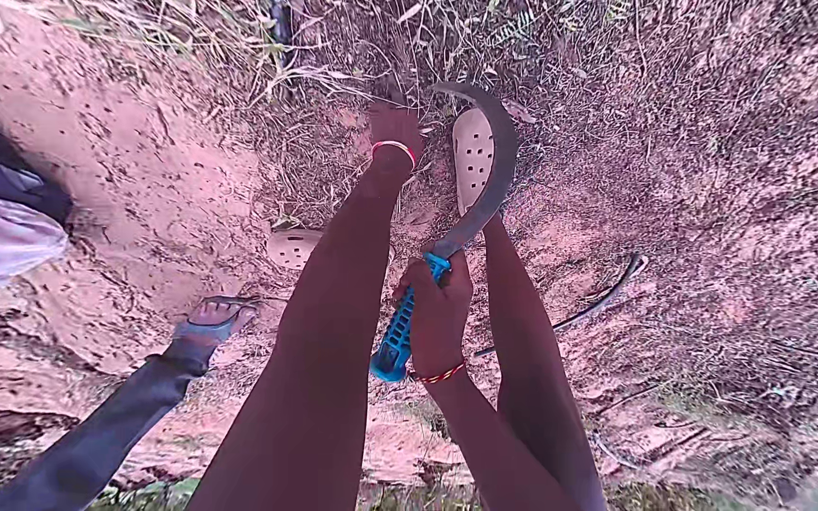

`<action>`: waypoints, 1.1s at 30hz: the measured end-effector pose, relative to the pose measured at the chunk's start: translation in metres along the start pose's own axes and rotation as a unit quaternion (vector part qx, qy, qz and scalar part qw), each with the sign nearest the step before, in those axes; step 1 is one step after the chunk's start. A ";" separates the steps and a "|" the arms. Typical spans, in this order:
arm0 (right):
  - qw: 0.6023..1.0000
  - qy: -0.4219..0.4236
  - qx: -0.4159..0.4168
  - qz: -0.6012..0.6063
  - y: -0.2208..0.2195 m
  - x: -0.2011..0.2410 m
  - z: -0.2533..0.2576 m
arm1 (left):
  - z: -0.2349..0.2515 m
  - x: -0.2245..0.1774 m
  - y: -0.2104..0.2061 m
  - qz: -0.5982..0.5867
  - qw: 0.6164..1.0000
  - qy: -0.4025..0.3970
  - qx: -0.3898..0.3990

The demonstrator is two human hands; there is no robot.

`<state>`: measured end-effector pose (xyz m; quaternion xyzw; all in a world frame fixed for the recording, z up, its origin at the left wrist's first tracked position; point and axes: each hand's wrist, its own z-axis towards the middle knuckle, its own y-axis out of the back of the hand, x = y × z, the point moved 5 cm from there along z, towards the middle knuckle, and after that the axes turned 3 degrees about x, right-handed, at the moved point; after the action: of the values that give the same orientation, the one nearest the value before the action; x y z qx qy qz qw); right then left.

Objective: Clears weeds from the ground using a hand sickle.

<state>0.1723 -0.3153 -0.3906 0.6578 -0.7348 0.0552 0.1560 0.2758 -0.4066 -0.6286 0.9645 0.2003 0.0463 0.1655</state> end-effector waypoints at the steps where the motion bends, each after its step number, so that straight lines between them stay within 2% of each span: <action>1: 1.000 0.001 -0.005 -0.007 0.003 0.001 0.000 | 0.000 0.000 -0.005 0.013 1.000 0.000 0.004; 7: 0.999 -0.014 -0.032 -0.005 0.011 0.005 0.004 | 0.007 0.006 0.002 0.042 0.999 -0.025 0.016; 16: 0.999 -0.035 -0.012 0.001 -0.002 -0.006 -0.001 | 0.013 0.013 0.020 0.048 0.995 -0.072 0.045; 19: 0.999 -0.043 -0.014 0.004 -0.006 -0.008 -0.001 | 0.013 0.018 0.021 0.025 0.996 -0.077 0.028; 24: 1.000 -0.025 -0.006 -0.002 -0.010 -0.013 -0.002 | 0.012 0.029 0.011 -0.137 0.990 -0.023 -0.024; 28: 1.000 -0.008 -0.018 0.003 -0.017 -0.012 -0.004 | 0.003 0.046 0.002 -0.280 0.953 0.094 -0.063; 30: 1.000 0.002 -0.026 0.007 -0.019 -0.012 -0.006 | 0.000 0.043 0.006 -0.248 0.961 0.116 -0.032; 33: 0.999 0.028 -0.046 -0.001 -0.016 -0.006 -0.004 | 0.007 0.027 0.029 -0.154 0.983 0.101 -0.001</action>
<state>0.1896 -0.3105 -0.3901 0.6486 -0.7313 0.0393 0.2070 0.3126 -0.4227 -0.6246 0.9124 0.3622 0.1175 0.1505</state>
